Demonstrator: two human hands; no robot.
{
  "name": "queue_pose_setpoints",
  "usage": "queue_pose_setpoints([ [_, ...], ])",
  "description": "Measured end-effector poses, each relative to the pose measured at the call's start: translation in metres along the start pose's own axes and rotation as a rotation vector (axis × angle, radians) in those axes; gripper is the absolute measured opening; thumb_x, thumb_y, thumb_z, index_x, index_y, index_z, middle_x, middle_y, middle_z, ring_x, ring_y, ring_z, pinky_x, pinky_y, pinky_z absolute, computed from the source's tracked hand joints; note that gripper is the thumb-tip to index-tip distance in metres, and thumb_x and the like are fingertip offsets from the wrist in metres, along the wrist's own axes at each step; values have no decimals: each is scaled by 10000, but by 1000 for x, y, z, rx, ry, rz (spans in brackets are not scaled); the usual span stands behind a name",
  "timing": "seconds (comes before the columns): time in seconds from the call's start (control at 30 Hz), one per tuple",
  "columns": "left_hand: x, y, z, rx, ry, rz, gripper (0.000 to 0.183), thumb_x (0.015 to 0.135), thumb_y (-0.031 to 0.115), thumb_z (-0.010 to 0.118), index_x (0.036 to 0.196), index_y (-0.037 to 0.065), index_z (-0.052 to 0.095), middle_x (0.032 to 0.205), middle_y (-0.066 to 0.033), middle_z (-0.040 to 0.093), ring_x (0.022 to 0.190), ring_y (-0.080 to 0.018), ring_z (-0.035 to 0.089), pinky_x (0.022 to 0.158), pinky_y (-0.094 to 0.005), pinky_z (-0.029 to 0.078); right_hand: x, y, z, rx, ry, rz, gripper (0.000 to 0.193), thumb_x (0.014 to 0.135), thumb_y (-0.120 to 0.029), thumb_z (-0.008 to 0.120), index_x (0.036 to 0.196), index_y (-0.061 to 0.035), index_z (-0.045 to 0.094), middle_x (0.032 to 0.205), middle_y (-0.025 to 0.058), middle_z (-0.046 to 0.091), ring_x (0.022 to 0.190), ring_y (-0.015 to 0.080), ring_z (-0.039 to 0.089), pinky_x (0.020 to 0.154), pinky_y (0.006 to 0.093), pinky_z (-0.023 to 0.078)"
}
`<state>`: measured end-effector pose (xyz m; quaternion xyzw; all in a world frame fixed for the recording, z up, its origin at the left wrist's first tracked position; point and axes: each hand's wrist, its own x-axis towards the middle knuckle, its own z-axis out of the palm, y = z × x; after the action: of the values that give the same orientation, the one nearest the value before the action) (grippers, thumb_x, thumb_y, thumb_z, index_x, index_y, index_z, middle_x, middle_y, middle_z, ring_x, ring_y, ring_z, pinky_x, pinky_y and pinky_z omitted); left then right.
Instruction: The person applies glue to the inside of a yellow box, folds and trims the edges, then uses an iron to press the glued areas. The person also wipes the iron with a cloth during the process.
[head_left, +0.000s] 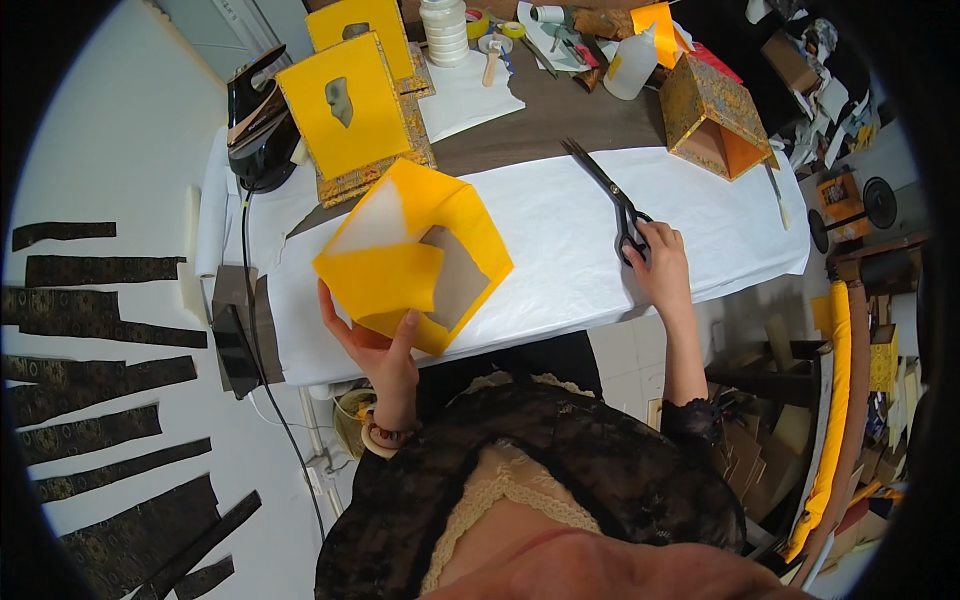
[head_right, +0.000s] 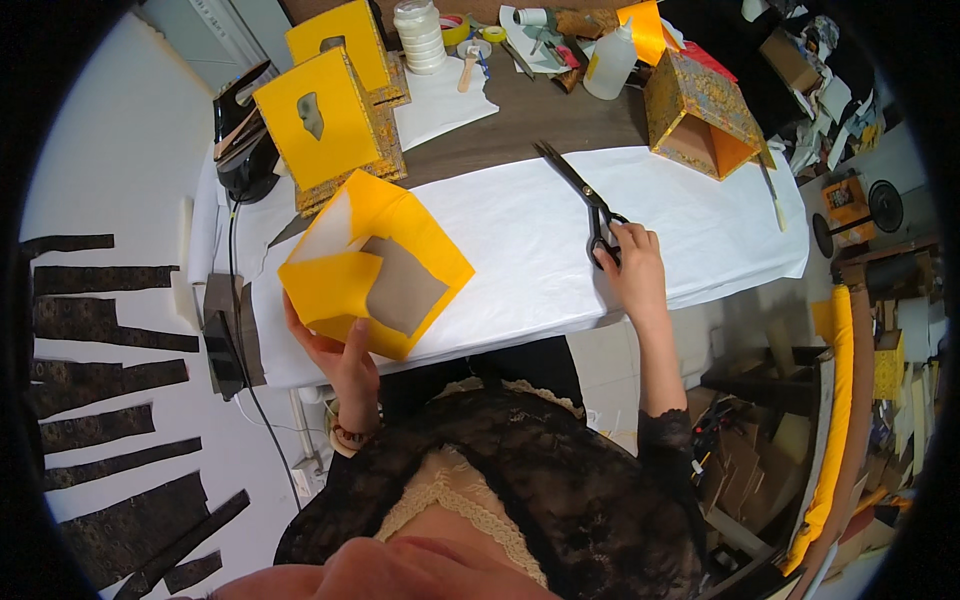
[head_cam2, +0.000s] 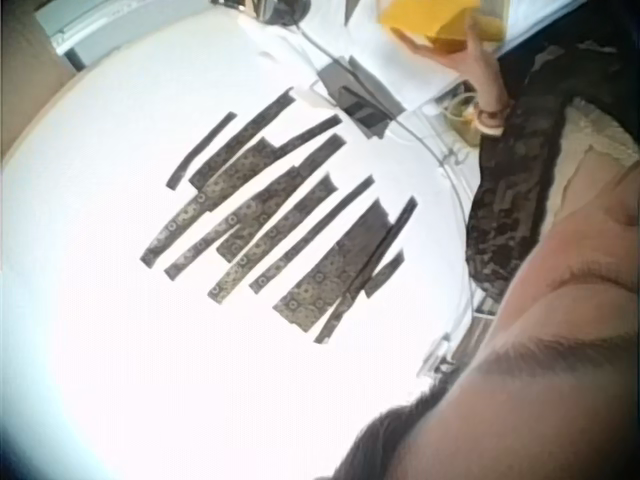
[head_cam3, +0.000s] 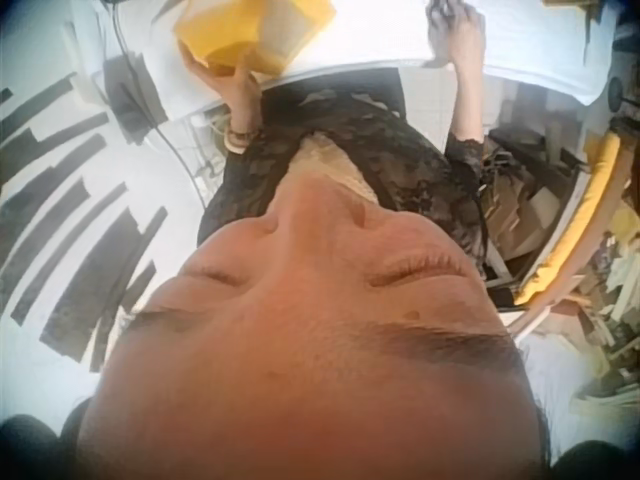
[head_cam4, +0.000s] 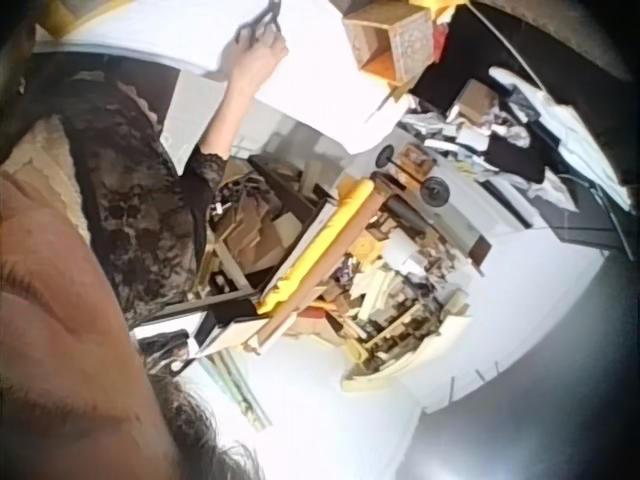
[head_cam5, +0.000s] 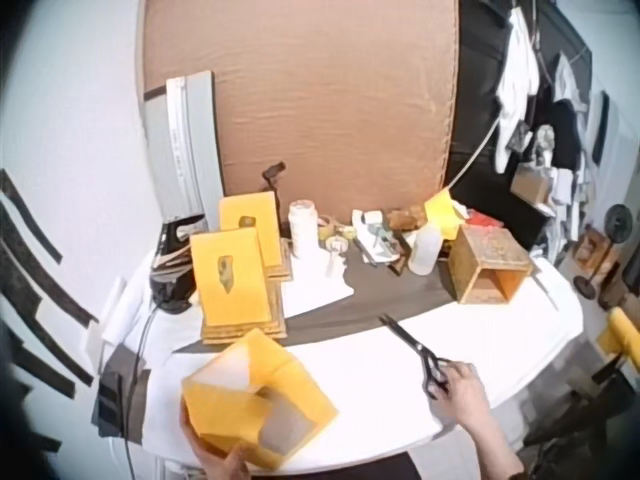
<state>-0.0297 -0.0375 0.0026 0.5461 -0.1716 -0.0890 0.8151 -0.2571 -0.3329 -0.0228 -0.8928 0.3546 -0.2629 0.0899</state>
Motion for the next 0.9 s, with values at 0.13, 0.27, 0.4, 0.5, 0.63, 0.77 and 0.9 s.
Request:
queue_pose_setpoints([
  [0.13,10,25,-7,370,-155,171,1088,699,3,822,1539,105,139,1299,-150,530,1183,-237,570,954,-356,507,10,0,0,34,-70,44,337,771,-86,758,1067,34,651,1076,182,633,988,349,595,883,416,491],
  [0.27,25,80,-5,675,-317,234,1014,698,-7,784,1530,76,211,1167,-131,601,1038,-205,639,850,-280,533,16,17,8,17,-201,93,394,779,-103,749,1110,50,601,1057,221,630,997,377,600,892,430,489],
  [0.4,41,109,-8,779,-426,260,996,690,-13,787,1524,49,247,1147,-123,635,1039,-199,644,869,-289,523,14,24,5,82,-235,112,357,830,-128,717,1112,52,591,1058,244,640,926,395,638,834,418,522],
  [0.5,59,130,-16,954,-532,248,993,676,33,834,1510,42,294,1221,-171,629,1048,-258,671,904,-353,541,16,-8,-20,261,-400,284,374,831,-124,729,1127,54,585,989,218,662,830,322,668,761,362,545],
  [0.63,79,155,-8,1220,-627,261,1014,655,71,865,1513,111,326,1189,-175,659,1030,-291,687,891,-364,552,-15,-25,0,775,-166,191,480,770,-128,819,1165,11,583,864,24,614,754,97,565,666,245,491],
  [0.77,74,157,5,1170,-670,244,1033,632,44,868,1511,116,331,1199,-184,656,1054,-320,679,891,-385,553,-27,-103,26,1171,-217,65,593,686,-141,897,1145,-55,532,861,-22,572,744,54,467,693,231,438],
  [0.9,64,156,15,1180,-675,190,1073,628,-94,804,1538,98,270,1203,-161,646,1116,-291,648,994,-403,506,-5,-185,33,1357,-188,13,520,691,-162,900,980,-52,482,919,21,663,703,54,474,669,231,438],
])
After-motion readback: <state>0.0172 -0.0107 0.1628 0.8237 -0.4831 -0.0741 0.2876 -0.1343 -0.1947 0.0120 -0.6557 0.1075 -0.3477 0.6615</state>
